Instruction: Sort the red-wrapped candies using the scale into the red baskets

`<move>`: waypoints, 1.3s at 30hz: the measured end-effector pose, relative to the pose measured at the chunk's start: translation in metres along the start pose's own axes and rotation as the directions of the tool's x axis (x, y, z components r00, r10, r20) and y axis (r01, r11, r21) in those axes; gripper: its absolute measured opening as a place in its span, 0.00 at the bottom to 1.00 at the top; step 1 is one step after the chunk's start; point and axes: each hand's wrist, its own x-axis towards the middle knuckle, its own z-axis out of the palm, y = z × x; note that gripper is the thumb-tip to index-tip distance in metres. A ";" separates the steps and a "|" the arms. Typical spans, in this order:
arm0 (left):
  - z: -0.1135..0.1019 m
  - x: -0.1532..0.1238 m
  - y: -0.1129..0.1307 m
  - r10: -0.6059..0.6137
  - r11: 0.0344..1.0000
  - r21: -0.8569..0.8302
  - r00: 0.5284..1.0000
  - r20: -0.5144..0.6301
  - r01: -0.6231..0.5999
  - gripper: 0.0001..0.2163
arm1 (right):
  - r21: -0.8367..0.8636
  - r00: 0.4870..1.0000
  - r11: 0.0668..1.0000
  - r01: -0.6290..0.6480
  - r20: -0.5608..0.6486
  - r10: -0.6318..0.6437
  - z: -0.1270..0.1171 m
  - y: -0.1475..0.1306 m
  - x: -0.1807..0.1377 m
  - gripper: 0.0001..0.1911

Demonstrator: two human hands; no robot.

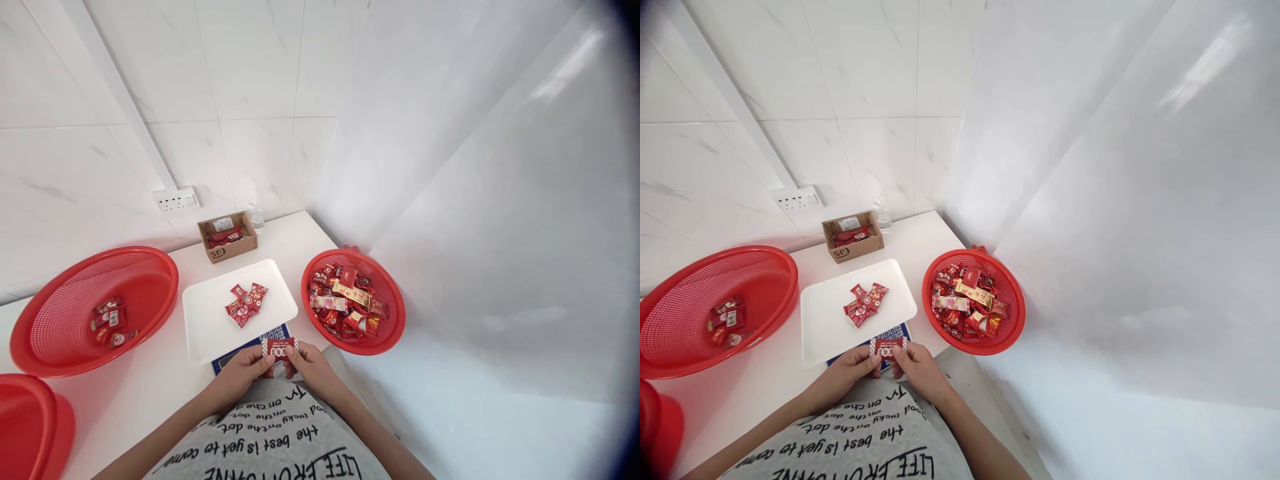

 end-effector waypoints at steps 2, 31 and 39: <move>0.000 0.000 -0.002 0.000 0.999 -0.041 1.000 -0.019 0.000 0.17 | -0.026 1.000 1.000 0.010 0.016 -0.009 0.000 -0.003 -0.001 0.23; -0.001 -0.002 -0.006 -0.036 0.998 0.039 0.996 -0.077 0.040 0.14 | -0.100 0.892 0.985 -0.143 -0.445 0.084 -0.073 0.008 -0.007 0.23; -0.002 -0.001 -0.009 -0.054 0.997 0.045 0.997 -0.061 0.057 0.14 | -0.702 0.862 0.511 -0.496 -0.467 0.197 -0.150 0.037 -0.013 0.14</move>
